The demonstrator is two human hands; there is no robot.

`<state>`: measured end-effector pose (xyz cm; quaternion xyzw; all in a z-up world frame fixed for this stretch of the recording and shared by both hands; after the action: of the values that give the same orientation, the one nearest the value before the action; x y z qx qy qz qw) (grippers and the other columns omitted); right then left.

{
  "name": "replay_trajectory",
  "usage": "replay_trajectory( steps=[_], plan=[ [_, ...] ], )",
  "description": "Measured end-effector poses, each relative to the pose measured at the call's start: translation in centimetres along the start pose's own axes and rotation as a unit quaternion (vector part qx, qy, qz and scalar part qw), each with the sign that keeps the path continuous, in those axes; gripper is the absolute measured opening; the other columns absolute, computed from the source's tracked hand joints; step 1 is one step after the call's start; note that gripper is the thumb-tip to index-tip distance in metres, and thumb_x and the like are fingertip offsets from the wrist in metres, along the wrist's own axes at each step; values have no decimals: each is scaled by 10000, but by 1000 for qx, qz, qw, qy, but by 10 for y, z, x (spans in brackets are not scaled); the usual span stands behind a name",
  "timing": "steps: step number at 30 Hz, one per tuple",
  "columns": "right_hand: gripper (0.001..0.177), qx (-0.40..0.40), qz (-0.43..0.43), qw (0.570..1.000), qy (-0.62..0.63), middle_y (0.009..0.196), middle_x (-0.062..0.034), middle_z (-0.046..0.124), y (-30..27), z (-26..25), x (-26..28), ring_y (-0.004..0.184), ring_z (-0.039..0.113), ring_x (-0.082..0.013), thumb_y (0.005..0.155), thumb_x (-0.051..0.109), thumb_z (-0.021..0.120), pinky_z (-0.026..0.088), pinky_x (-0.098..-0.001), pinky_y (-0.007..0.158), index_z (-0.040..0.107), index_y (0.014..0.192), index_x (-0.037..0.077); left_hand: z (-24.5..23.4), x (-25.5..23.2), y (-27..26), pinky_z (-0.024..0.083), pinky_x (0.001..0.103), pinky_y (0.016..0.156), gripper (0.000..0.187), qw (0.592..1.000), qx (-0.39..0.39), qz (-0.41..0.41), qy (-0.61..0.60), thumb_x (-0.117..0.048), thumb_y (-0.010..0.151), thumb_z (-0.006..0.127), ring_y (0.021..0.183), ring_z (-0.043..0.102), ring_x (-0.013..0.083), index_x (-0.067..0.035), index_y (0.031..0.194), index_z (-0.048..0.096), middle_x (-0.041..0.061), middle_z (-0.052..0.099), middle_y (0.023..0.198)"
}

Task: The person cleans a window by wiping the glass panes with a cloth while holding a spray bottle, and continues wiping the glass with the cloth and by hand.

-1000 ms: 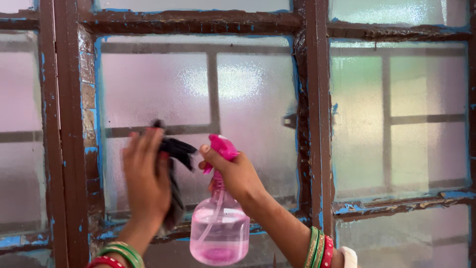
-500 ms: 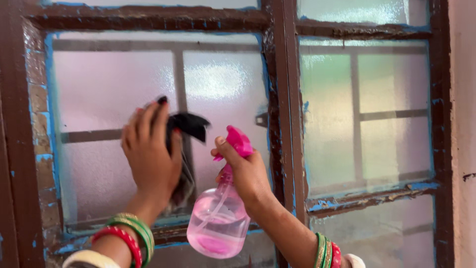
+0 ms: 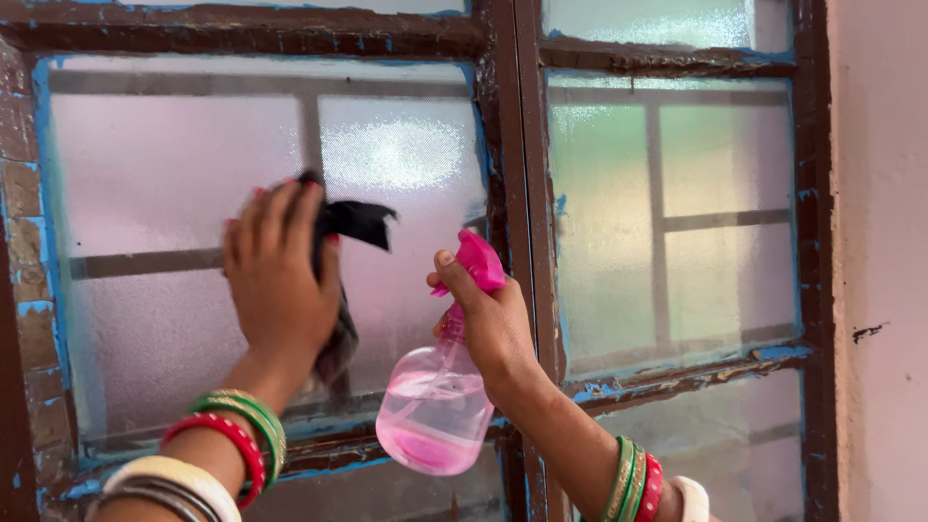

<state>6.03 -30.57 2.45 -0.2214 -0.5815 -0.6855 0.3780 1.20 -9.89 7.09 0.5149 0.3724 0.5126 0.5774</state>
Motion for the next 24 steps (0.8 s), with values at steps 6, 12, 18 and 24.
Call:
replay_trajectory(
  steps=[6,12,18,24],
  plan=[
    [462,-17,-40,999,11,817,-86,702,5,-8,2,526,573,-151,859,440,726,500,-337,525,699,936,-15,6,-42,-42,249,563,1231,537,989,103,94,-40,-303,943,633,1464,410,323,-168,1454,543,73,524,1514],
    [453,-8,-47,999,8,847,-53,693,5,-13,14,556,591,-131,878,438,719,510,-315,546,701,940,-10,16,-17,13,208,623,1215,617,994,71,77,29,-306,990,634,1482,358,385,-108,1556,492,126,483,1575],
    [419,-33,-59,997,29,851,-41,719,1,-29,14,551,562,-109,874,420,718,518,-309,521,716,967,11,17,-46,-16,201,624,1231,609,997,62,47,-20,-300,993,599,1490,341,394,-108,1560,484,138,463,1570],
    [454,-32,-50,998,-15,785,-96,626,-5,-30,9,553,578,-122,899,414,750,507,-318,513,721,959,-35,14,-81,-61,237,581,1242,551,989,109,89,-33,-325,952,608,1473,392,310,-179,1477,523,50,500,1539]
  ],
)
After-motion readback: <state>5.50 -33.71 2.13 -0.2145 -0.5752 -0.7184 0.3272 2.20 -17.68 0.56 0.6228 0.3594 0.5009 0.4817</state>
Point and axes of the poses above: each hand's wrist, its own y-axis towards the middle knuckle, its own z-axis out of the palm, x = y × z, the point moved 7 cm from there along y, towards the middle knuckle
